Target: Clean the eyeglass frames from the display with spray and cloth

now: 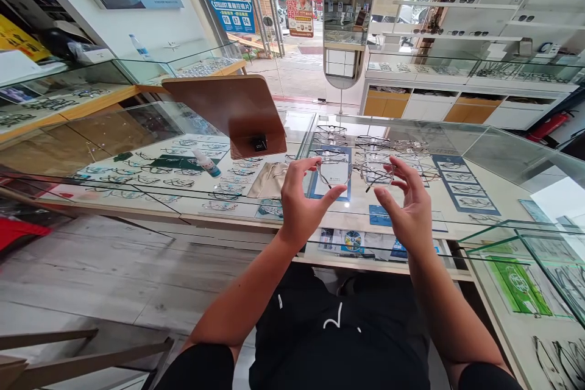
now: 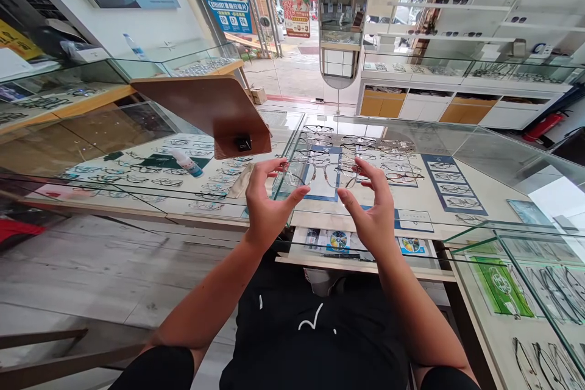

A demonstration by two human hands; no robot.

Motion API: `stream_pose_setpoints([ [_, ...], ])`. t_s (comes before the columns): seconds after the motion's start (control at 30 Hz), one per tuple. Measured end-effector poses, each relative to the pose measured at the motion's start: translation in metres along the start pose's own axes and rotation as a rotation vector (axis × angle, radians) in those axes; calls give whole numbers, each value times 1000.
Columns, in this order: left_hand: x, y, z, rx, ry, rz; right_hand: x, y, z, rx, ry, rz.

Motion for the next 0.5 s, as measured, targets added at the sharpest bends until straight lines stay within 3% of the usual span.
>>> stream_pose_setpoints([
  [0.27,-4,-2,-7,18,24,23,-7,-6,-6,186,71,-88],
  [0.5,-8,-3,-13,38,53,27,-8,2,-9,137,56,-29],
])
Point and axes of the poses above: each hand's wrist, its own z-axis towards the middle knuckle, its own x-axis out of the back of the hand, y = z × x, the point moved 3 cm from there along z, towards the middle knuckle, and after that the axes turned 5 degrees about -x, right-handed, at the moved point
